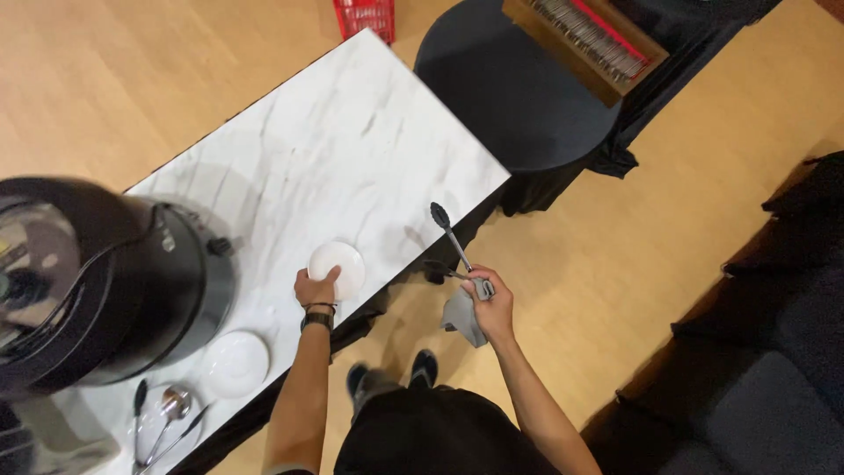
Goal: Wipe and clean silverware and small plates on a catering table.
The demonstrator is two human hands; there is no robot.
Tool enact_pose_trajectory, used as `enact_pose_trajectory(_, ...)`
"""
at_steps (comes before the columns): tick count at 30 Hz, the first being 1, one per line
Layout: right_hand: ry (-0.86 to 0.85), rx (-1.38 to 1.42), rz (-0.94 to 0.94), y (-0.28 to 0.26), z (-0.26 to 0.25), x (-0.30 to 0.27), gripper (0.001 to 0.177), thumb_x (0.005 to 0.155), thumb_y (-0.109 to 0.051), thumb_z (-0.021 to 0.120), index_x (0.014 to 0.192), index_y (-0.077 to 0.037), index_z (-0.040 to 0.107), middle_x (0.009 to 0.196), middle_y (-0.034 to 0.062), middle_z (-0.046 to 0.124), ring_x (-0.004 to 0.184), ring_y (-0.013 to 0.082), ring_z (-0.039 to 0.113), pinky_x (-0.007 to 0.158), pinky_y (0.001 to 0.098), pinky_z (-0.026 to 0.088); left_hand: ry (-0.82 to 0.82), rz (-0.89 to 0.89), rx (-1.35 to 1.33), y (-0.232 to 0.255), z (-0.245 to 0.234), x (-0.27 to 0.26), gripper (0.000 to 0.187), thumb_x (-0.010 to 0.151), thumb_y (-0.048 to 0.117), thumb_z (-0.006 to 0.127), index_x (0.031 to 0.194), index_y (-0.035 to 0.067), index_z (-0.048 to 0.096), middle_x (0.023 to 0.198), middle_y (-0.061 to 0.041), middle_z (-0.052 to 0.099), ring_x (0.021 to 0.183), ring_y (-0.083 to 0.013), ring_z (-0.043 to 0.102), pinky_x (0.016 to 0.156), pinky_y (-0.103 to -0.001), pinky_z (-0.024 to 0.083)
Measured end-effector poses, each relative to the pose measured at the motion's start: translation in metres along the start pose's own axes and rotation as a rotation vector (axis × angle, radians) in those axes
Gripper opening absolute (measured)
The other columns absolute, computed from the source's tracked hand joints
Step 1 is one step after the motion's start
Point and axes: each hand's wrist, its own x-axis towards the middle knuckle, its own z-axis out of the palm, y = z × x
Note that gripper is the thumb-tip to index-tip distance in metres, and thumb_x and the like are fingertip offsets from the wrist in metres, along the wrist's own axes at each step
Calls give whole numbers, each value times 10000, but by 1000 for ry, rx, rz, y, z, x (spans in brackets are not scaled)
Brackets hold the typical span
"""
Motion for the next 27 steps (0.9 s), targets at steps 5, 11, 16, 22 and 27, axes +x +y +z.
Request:
enact_pose_trajectory(5, 36, -30, -4, -16, -26, 43, 153, 884, -16, 763, 1022, -23, 695, 1219, 78, 723, 1050, 157, 667, 895, 277, 540, 20, 91, -71, 14, 58, 3, 581, 757, 417, 890, 1047, -46, 691, 993, -215, 741, 889, -342, 713, 821, -445, 565)
enact_pose_trajectory(11, 36, -55, -24, -25, -47, 121, 164, 882, -22, 763, 1030, -33, 694, 1183, 63, 730, 1026, 149, 671, 886, 279, 540, -139, -125, -537, 100, 111, -12, 491, 867, 312, 795, 1191, -28, 648, 1088, -165, 725, 924, -291, 725, 784, -442, 606)
enact_pose_trajectory(16, -11, -46, -81, -24, -60, 185, 172, 884, -5, 779, 1034, -32, 699, 1135, 79, 731, 1014, 173, 679, 891, 293, 530, -270, -287, -963, 152, 150, -11, 563, 875, 198, 771, 1363, -9, 582, 1223, -135, 685, 997, -272, 722, 789, -450, 638)
enact_pose_trajectory(22, -236, -101, -288, -49, -46, 231, 220, 863, -24, 784, 1052, -34, 670, 1125, 77, 721, 1001, 190, 701, 888, 300, 546, -153, -363, -987, 180, 154, -37, 547, 936, 216, 720, 1377, -81, 591, 1244, -213, 679, 1026, -332, 678, 744, -420, 575)
enact_pose_trajectory(27, -448, -88, -227, -52, -13, 250, 179, 871, -58, 785, 1016, -38, 682, 1177, 89, 722, 1027, 185, 693, 876, 306, 560, -118, -367, -1124, 189, 133, -71, 555, 899, 196, 710, 1363, -61, 548, 1258, -158, 666, 1070, -270, 693, 841, -399, 611)
